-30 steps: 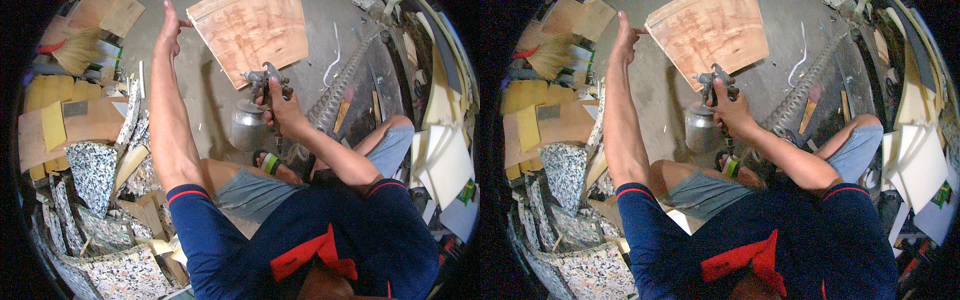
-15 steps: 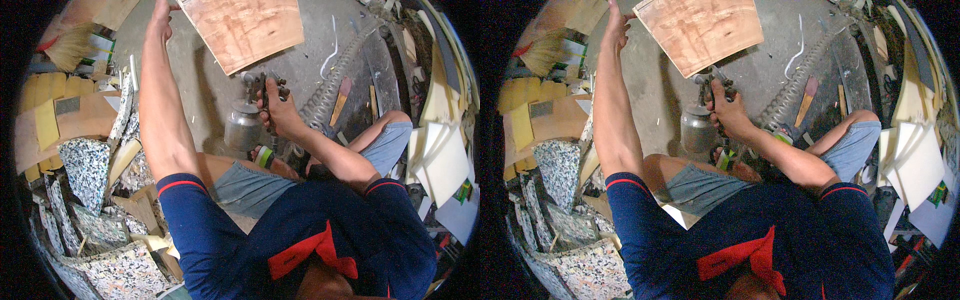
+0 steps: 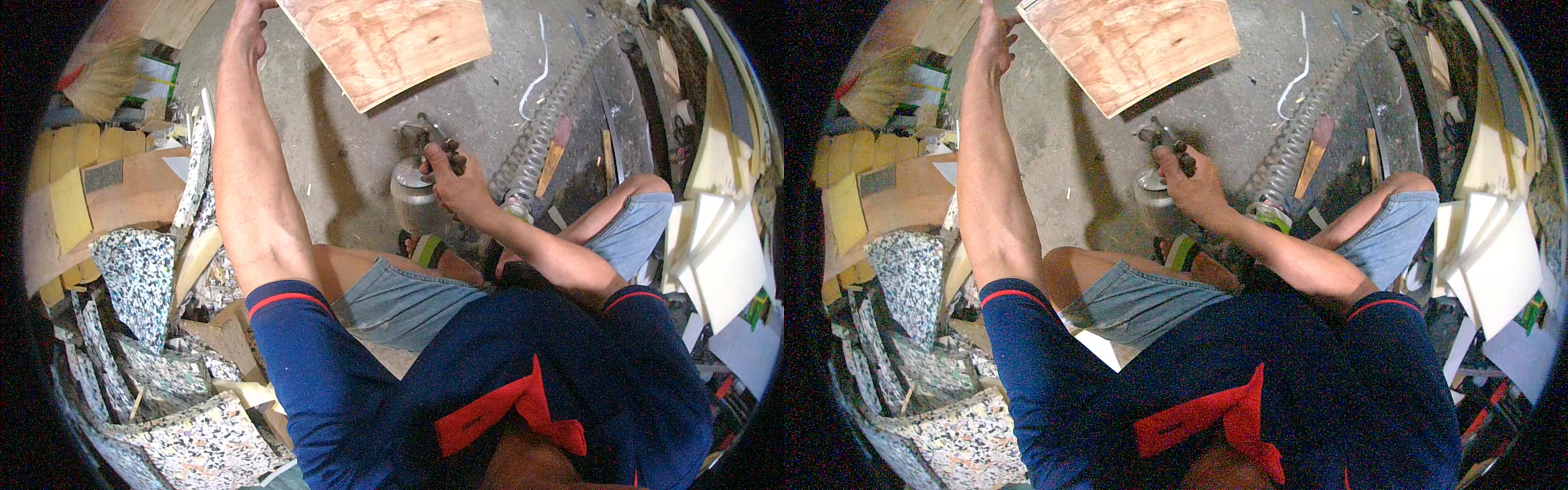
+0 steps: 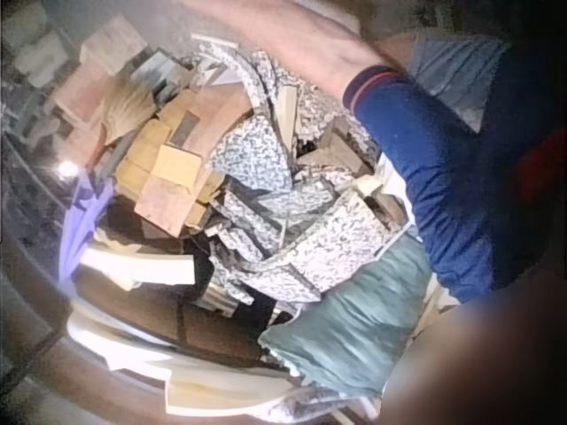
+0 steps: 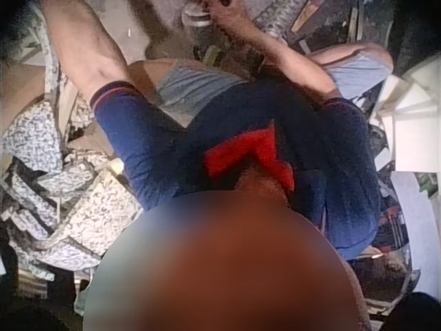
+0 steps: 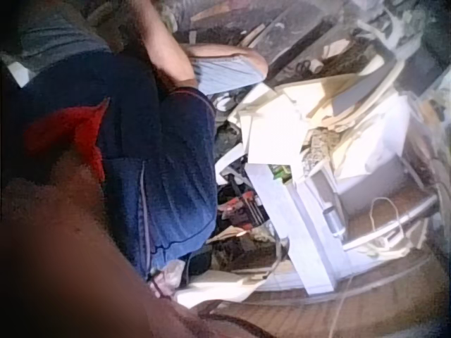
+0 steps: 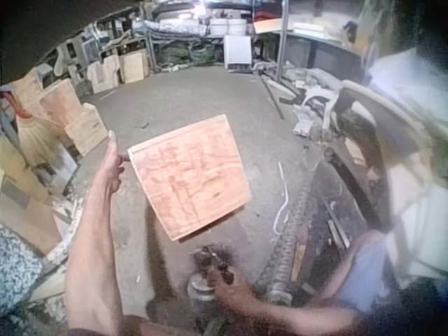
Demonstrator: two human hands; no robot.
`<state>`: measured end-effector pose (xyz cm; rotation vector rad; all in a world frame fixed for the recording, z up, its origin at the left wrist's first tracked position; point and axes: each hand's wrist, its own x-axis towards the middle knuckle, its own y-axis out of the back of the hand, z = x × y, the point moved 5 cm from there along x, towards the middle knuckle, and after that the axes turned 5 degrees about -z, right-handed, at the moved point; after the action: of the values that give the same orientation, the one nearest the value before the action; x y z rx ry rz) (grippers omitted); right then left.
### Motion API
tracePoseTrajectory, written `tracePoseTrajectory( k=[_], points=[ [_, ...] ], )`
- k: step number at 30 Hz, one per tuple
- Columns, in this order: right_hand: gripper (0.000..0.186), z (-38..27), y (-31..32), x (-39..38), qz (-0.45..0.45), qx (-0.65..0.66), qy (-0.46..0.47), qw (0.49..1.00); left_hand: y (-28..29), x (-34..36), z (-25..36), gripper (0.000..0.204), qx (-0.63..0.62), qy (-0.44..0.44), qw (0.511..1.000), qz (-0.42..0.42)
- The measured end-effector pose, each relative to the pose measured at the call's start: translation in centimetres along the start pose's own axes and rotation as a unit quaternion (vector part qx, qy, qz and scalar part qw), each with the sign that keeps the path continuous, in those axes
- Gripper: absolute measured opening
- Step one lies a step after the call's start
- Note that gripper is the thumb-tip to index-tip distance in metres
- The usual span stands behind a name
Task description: The person picks up a small wooden box, sands its surfaces with sandpaper, sprays it with a spray gun, and then places a white sheet on top of it. The person handles the box and sheet by hand throughout the process.
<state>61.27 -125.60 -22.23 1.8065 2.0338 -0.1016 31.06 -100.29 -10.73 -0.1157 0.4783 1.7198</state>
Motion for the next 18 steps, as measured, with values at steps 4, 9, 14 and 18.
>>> tracePoseTrajectory(
  k=[4, 9, 14, 18],
  points=[
    [0.059, -0.2, -0.3, 0.2, -0.044, -0.051, 0.048, 0.997, 0.1, 0.5, -0.1, 0.123, 0.002, 0.005, 1.000, -0.003],
    [0.054, -1.3, 0.5, -0.4, 0.037, -0.083, 0.142, 0.986, 0.0, 0.5, -0.2, 0.124, 0.001, 0.005, 1.000, -0.002],
    [0.046, -1.9, 0.4, -0.4, -0.035, -0.108, 0.158, 0.981, -0.3, 0.2, -0.2, 0.125, -0.009, 0.005, 1.000, -0.005],
    [0.042, -1.7, 1.1, 0.1, -0.053, -0.046, 0.104, 0.992, -0.3, 0.1, -0.2, 0.124, -0.001, -0.009, 1.000, -0.023]
  ],
)
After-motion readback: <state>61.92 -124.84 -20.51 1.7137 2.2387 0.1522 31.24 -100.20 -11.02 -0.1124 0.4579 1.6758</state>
